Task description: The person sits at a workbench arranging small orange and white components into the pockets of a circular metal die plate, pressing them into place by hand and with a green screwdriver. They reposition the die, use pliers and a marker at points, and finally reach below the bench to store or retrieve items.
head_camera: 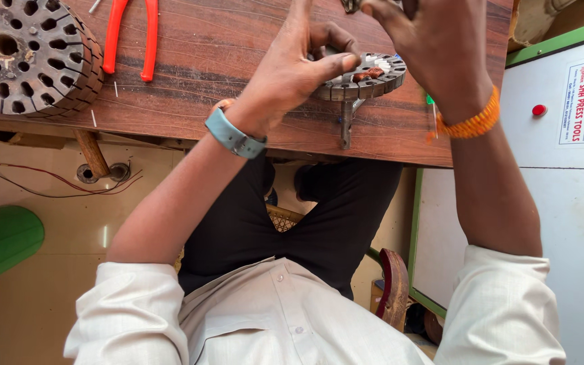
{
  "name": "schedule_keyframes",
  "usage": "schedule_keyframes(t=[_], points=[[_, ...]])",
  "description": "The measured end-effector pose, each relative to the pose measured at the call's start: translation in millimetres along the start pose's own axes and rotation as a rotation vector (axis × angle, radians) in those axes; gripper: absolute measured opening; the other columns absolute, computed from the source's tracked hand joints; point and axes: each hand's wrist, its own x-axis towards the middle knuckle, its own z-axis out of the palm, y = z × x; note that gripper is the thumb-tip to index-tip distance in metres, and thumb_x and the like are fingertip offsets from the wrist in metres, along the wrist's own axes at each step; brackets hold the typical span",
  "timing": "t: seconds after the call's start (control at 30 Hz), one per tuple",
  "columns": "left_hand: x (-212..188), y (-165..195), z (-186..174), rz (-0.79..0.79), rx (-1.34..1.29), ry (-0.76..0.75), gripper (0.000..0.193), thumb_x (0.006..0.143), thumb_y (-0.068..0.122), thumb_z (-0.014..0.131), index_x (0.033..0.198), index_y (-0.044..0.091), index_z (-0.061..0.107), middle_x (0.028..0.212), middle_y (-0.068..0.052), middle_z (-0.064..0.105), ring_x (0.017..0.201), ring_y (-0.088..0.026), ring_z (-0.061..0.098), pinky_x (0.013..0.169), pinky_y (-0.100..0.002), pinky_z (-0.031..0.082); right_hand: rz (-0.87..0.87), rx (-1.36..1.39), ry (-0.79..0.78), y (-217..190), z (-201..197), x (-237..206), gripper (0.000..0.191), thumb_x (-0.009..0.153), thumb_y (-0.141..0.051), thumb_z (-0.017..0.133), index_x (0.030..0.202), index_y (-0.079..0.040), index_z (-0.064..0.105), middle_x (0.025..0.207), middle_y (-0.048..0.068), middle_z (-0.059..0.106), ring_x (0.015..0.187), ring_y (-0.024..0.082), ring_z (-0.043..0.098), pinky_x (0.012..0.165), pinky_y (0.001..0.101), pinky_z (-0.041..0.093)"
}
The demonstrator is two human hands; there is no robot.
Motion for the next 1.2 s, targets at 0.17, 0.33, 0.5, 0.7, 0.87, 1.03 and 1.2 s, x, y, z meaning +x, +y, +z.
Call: schedule_keyframes(t=[0.17,0.33,0.5,0.7,0.87,1.03,1.2], points=[[6.1,-6.8,-20.5,0.174,0.041,-0.168,0.017,0.103,0.001,0.076,0.117,0.007,0.068,0.104,0.000,0.071,0.104,-0.010,0.070,0.096,-0.028,0.058,0.115,0.108,-0.093,-34.6,-25.2,-22.3,0.013,0.101,-0.011,0.087,0.099,-0.002,0.078,0.064,0.004,0.057,0.053,0.008,0.045,0.053,0.0282,0.031],[9.5,-9.9,-21.9,0.220,0.140,-0.168,0.007,0.100,0.001,0.075,0.102,0.007,0.071,0.100,0.002,0.071,0.099,-0.009,0.069,0.093,-0.027,0.059,0.208,0.246,-0.050,-62.4,-28.6,-45.9,0.011,0.097,-0.001,0.085,0.102,0.000,0.076,0.067,0.002,0.059,0.054,0.004,0.046,0.050,0.0234,0.031],[9.4,-11.2,-23.2,0.327,0.111,-0.157,0.019,0.104,0.001,0.078,0.116,0.008,0.064,0.110,0.000,0.070,0.113,-0.011,0.071,0.103,-0.029,0.059,0.267,0.302,0.019,-68.5,-13.7,-61.6,0.011,0.102,0.000,0.083,0.102,-0.001,0.072,0.066,0.000,0.058,0.056,0.002,0.046,0.052,0.0233,0.031],[13.3,-10.6,-25.5,0.311,0.161,-0.181,0.031,0.103,0.006,0.081,0.123,0.011,0.058,0.110,0.002,0.074,0.116,-0.009,0.073,0.089,-0.025,0.056,0.334,0.324,0.076,-73.4,-2.2,-77.1,0.013,0.101,0.004,0.081,0.099,0.000,0.069,0.063,-0.001,0.049,0.055,0.003,0.039,0.052,0.0238,0.027],[16.7,-2.0,-29.2,0.273,0.216,-0.172,0.028,0.103,0.010,0.078,0.122,0.011,0.058,0.106,0.004,0.075,0.107,-0.007,0.073,0.078,-0.022,0.053,0.400,0.409,0.131,-76.5,2.1,-82.3,0.015,0.100,0.005,0.080,0.097,0.000,0.067,0.066,-0.002,0.049,0.055,0.002,0.036,0.048,0.0213,0.025],[17.1,-2.1,-28.0,0.376,0.315,-0.200,0.029,0.106,0.007,0.078,0.125,0.007,0.056,0.109,0.000,0.075,0.111,-0.010,0.074,0.087,-0.024,0.054,0.413,0.463,0.146,-78.5,14.1,-89.0,0.014,0.097,0.004,0.080,0.093,0.000,0.067,0.069,-0.004,0.056,0.055,0.001,0.040,0.050,0.0221,0.028],[12.8,18.1,-23.8,0.214,0.228,-0.243,0.030,0.104,0.012,0.081,0.122,0.008,0.058,0.112,-0.003,0.072,0.114,-0.012,0.076,0.092,-0.023,0.062,0.462,0.429,0.090,-80.6,36.7,-111.3,0.016,0.094,0.004,0.079,0.087,0.001,0.066,0.059,0.002,0.047,0.052,0.006,0.038,0.050,0.0254,0.030]])
